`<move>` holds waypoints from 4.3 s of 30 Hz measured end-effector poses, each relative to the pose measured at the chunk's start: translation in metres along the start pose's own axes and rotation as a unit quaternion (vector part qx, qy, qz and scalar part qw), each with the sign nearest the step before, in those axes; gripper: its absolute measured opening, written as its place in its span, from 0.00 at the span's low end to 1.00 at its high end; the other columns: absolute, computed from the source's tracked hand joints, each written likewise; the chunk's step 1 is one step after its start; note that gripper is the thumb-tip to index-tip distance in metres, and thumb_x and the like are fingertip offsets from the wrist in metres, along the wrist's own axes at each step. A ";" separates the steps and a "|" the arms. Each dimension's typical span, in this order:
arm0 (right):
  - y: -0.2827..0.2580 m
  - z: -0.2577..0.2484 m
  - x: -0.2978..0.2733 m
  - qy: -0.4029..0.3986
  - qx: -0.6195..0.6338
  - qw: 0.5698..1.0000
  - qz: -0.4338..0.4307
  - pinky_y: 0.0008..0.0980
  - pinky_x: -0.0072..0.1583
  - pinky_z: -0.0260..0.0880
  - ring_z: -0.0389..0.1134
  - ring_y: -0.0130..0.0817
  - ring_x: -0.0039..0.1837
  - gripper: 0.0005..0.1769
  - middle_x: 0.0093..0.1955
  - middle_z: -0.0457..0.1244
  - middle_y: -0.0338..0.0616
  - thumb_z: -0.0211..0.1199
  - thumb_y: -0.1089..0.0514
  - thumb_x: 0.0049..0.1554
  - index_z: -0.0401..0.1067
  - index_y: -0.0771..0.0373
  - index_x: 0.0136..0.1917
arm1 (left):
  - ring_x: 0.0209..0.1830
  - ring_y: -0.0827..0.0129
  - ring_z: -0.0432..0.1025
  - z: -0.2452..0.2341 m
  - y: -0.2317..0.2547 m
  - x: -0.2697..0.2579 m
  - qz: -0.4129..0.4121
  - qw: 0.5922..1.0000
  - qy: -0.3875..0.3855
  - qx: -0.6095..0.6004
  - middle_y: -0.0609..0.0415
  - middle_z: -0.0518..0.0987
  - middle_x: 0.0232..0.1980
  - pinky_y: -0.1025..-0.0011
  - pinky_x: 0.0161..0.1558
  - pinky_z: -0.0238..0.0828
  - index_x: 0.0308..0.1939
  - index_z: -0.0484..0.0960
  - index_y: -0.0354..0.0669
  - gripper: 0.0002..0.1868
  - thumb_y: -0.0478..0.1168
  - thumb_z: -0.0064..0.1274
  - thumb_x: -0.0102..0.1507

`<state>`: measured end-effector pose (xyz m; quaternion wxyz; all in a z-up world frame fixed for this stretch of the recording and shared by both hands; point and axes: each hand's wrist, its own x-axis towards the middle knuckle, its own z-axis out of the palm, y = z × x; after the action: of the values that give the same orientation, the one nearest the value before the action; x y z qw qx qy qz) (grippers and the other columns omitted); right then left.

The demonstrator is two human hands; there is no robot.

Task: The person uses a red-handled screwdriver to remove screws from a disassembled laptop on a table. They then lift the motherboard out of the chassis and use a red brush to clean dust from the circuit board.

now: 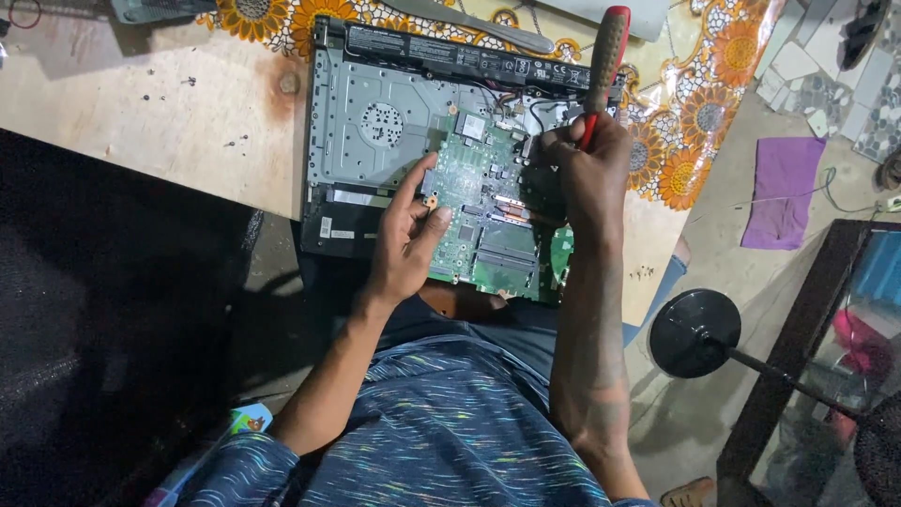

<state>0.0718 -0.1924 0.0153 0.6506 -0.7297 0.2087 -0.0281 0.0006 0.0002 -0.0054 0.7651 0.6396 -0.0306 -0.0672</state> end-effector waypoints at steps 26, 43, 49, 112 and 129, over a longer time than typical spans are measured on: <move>0.003 -0.001 -0.003 0.016 -0.006 0.999 -0.050 0.36 0.45 0.77 0.72 0.40 0.36 0.15 0.32 0.59 0.43 0.63 0.80 0.46 0.64 0.64 0.38 | 0.17 0.81 0.54 -0.003 -0.027 -0.004 0.007 1.000 0.004 -0.006 0.56 0.69 0.21 0.84 0.23 0.49 0.73 0.56 0.44 0.29 0.35 0.44 0.68; 0.004 0.000 -0.006 -0.031 -0.198 0.967 -0.159 0.43 0.49 0.70 0.67 0.39 0.41 0.22 0.39 0.65 0.50 0.78 0.70 0.43 0.67 0.68 0.44 | 0.17 0.83 0.55 0.002 0.009 0.002 0.012 1.000 0.002 -0.006 0.56 0.72 0.24 0.84 0.23 0.52 0.73 0.58 0.47 0.29 0.34 0.45 0.68; -0.009 0.000 -0.006 -0.035 -0.281 0.938 -0.201 0.52 0.52 0.72 0.72 0.51 0.43 0.10 0.38 0.67 0.56 0.68 0.76 0.49 0.70 0.72 0.43 | 0.18 0.83 0.57 -0.007 -0.038 -0.004 0.012 1.000 0.007 -0.017 0.57 0.72 0.26 0.85 0.24 0.53 0.73 0.58 0.46 0.29 0.32 0.45 0.67; -0.018 -0.066 0.014 0.099 -0.066 0.976 -0.185 0.26 0.43 0.66 0.59 0.21 0.37 0.14 0.32 0.56 0.27 0.67 0.75 0.53 0.70 0.58 0.41 | 0.17 0.81 0.45 -0.011 -0.015 -0.003 -0.045 0.998 -0.020 -0.038 0.63 0.61 0.19 0.79 0.22 0.40 0.70 0.60 0.43 0.29 0.40 0.47 0.66; 0.087 -0.115 -0.056 0.204 -0.086 0.965 -0.138 0.25 0.46 0.66 0.63 0.25 0.41 0.08 0.41 0.64 0.39 0.67 0.68 0.58 0.69 0.59 0.44 | 0.21 0.82 0.44 -0.092 0.032 -0.026 0.032 0.985 0.169 0.013 0.67 0.52 0.21 0.78 0.27 0.37 0.71 0.60 0.42 0.31 0.44 0.50 0.66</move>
<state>-0.0387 -0.2865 -0.0381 0.5190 -0.7833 0.2362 -0.2475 -0.0110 0.0991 0.0108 0.7527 0.6504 0.0776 0.0668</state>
